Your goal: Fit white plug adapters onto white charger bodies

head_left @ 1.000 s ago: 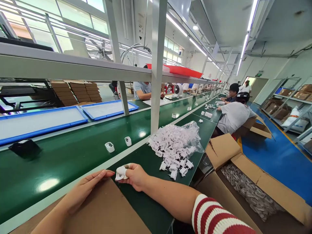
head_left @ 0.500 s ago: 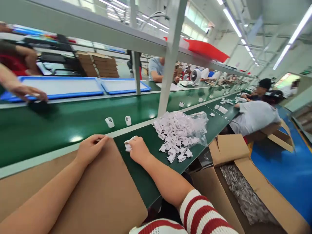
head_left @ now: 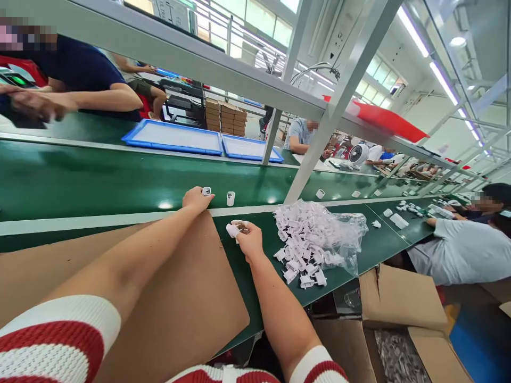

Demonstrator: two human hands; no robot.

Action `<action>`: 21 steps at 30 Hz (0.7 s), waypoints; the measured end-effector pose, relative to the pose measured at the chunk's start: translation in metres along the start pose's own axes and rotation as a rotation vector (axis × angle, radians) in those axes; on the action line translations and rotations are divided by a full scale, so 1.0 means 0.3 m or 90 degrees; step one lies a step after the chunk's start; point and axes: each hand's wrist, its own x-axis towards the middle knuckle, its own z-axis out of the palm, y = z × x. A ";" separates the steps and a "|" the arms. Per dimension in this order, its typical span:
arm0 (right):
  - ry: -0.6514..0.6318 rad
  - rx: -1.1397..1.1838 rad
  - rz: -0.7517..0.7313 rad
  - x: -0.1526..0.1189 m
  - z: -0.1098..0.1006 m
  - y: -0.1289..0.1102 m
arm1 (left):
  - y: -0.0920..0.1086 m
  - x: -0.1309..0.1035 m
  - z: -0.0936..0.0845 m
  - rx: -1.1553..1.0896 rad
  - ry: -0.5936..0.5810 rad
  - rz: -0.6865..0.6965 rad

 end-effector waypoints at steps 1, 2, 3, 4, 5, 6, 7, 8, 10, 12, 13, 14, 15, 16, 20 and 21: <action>-0.008 0.076 0.045 0.001 0.000 -0.009 | 0.001 -0.003 -0.006 -0.005 -0.012 0.010; -0.019 0.134 0.080 0.001 0.000 -0.019 | -0.002 -0.013 -0.014 -0.012 -0.021 0.027; -0.032 0.172 0.105 -0.001 0.000 -0.029 | -0.010 -0.030 -0.025 -0.021 -0.031 0.048; -0.045 0.192 0.122 -0.003 -0.001 -0.037 | -0.025 -0.056 -0.037 -0.031 -0.044 0.071; -0.056 0.198 0.133 -0.007 -0.001 -0.044 | -0.045 -0.090 -0.051 -0.042 -0.061 0.093; -0.068 0.199 0.141 -0.011 -0.001 -0.050 | -0.070 -0.132 -0.066 -0.052 -0.079 0.110; -0.082 0.203 0.150 -0.018 -0.001 -0.054 | -0.100 -0.182 -0.083 -0.061 -0.096 0.120; -0.098 0.205 0.154 -0.025 0.000 -0.057 | -0.131 -0.238 -0.100 -0.073 -0.115 0.129; -0.130 0.200 0.139 -0.041 0.002 -0.058 | -0.195 -0.360 -0.129 -0.103 -0.158 0.160; -0.156 0.157 0.083 -0.060 0.008 -0.054 | -0.248 -0.476 -0.147 -0.119 -0.201 0.219; -0.167 0.113 0.047 -0.070 0.012 -0.050 | -0.269 -0.525 -0.150 -0.119 -0.224 0.252; -0.175 0.057 0.009 -0.080 0.017 -0.044 | -0.287 -0.565 -0.148 -0.120 -0.242 0.278; -0.183 -0.009 -0.033 -0.092 0.023 -0.038 | -0.301 -0.595 -0.144 -0.131 -0.248 0.289; -0.188 -0.082 -0.079 -0.103 0.028 -0.030 | -0.314 -0.616 -0.136 -0.155 -0.240 0.289; -0.189 -0.357 -0.308 -0.144 0.038 0.002 | -0.345 -0.632 -0.102 -0.244 -0.182 0.242; -0.196 -0.412 -0.369 -0.151 0.037 0.008 | -0.349 -0.628 -0.097 -0.242 -0.186 0.246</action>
